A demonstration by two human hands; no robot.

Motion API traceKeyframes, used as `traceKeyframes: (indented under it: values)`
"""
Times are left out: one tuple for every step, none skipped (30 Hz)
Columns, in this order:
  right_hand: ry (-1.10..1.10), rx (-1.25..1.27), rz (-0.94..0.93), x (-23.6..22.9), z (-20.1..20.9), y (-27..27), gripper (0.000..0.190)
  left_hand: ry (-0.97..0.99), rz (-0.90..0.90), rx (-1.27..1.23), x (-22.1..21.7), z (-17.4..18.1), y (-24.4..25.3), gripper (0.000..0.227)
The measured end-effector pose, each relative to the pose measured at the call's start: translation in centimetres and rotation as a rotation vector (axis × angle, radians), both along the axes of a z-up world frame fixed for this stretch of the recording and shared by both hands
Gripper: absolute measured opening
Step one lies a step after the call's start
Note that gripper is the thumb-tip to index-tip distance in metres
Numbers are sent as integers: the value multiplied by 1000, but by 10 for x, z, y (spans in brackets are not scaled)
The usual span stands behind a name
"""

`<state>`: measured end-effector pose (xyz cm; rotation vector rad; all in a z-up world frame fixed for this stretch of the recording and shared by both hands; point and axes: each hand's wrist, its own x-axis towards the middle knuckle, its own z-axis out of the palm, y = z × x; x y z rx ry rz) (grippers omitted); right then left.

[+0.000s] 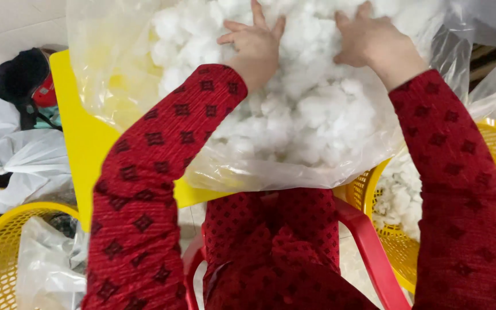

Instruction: The person repeatedly pulls handfuls of white fluffy material from a large plastic bag and places them into a yellow basket. The hands work continuously, transferring the material in small clumps.

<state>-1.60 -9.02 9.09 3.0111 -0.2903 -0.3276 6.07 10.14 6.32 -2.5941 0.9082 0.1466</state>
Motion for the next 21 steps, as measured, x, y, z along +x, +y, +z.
traceKeyframes:
  values:
    - [-8,37,41,17,-9,-9,90,-25,30,-73,18,-16,-14,75]
    - [-67,72,85,33,-20,-17,86,-81,12,-248,39,-32,-27,62]
    - [-127,107,128,48,-30,-24,81,-138,-22,-438,62,-45,-45,49]
    - [-185,146,167,61,-42,-29,76,-165,-79,-570,82,-60,-61,37]
    - [-249,163,206,76,-51,-34,75,-176,-152,-678,101,-74,-74,26]
    - [-306,183,242,87,-60,-39,75,-174,-236,-749,117,-89,-85,21]
    - [-364,202,278,94,-66,-43,76,-167,-265,-782,130,-101,-94,18]
    - [-238,186,261,97,-70,-45,67,-159,-295,-814,137,-111,-99,16]
    - [-113,171,244,97,-69,-46,58,-151,-324,-846,140,-119,-101,13]
    - [14,158,227,93,-67,-45,50,-56,-321,-772,139,-125,-99,19]
    - [-64,182,275,87,-61,-43,52,37,-318,-697,138,-125,-93,24]
    - [-136,202,325,76,-51,-44,55,132,-310,-625,135,-121,-88,30]
    - [-208,222,374,63,-37,-44,59,162,-334,-607,131,-110,-84,36]
    - [-175,185,308,48,-25,-38,56,198,-355,-589,126,-95,-79,44]
    - [-142,146,242,28,-13,-31,55,234,-375,-570,117,-77,-71,51]
    - [-176,127,232,1,-4,-21,52,131,-463,-599,106,-59,-54,59]
    - [-210,106,221,-28,2,-8,49,26,-549,-626,89,-39,-35,68]
    - [-193,84,290,-51,4,9,56,-20,-499,-599,68,-20,-20,68]
    - [-176,62,360,-72,5,24,64,-65,-450,-570,42,-4,-2,68]
    - [-291,-52,531,-92,0,40,74,-114,-399,-541,10,5,17,68]
    - [-413,-166,697,-105,-7,54,86,-52,-411,-478,-24,10,31,60]
